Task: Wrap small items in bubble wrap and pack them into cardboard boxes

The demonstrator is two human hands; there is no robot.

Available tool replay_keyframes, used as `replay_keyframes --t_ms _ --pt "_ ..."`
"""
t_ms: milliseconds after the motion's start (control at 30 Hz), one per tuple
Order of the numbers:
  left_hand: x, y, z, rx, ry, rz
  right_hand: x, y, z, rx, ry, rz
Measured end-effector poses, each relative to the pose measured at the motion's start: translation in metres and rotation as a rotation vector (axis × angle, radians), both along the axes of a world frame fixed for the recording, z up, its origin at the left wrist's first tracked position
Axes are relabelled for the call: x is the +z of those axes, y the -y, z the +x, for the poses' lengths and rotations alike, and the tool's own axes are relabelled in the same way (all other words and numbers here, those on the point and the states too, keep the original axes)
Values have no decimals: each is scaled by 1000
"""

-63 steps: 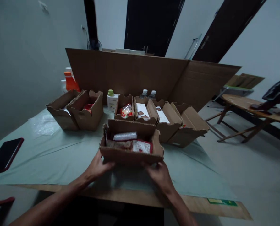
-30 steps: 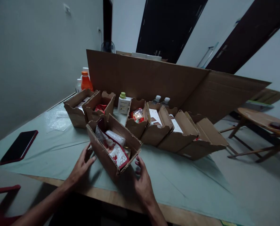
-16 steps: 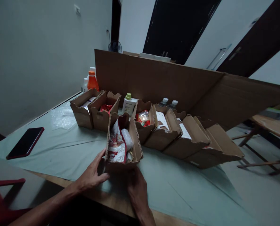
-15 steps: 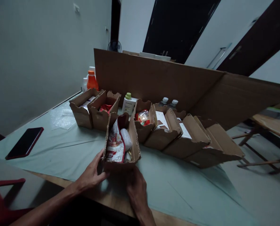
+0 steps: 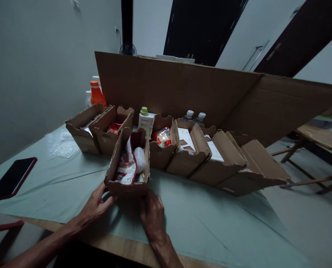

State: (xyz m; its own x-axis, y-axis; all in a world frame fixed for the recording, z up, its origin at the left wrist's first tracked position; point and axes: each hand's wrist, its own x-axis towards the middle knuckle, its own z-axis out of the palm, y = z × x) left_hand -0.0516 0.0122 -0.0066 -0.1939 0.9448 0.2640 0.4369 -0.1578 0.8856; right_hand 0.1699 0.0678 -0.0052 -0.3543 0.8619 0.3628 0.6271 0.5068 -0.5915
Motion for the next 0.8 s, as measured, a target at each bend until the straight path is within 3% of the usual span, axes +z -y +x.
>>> replay_keyframes --t_ms 167,300,433,533,667,800 --pt "12 -22 -7 30 4 -29 -18 -10 -7 6 -54 38" --pt "20 -58 -17 95 -47 -119 -34 -12 -9 9 -36 122" --pt "19 -104 -25 238 -159 -216 -39 -12 -8 36 -1 205" --pt "13 -127 -26 293 -180 -245 -36 -10 -7 32 26 211" --pt "8 -120 -25 268 -168 -226 -30 -9 -8 42 27 185" --pt "6 -83 -26 145 -150 -192 -30 -11 -7 53 5 171"
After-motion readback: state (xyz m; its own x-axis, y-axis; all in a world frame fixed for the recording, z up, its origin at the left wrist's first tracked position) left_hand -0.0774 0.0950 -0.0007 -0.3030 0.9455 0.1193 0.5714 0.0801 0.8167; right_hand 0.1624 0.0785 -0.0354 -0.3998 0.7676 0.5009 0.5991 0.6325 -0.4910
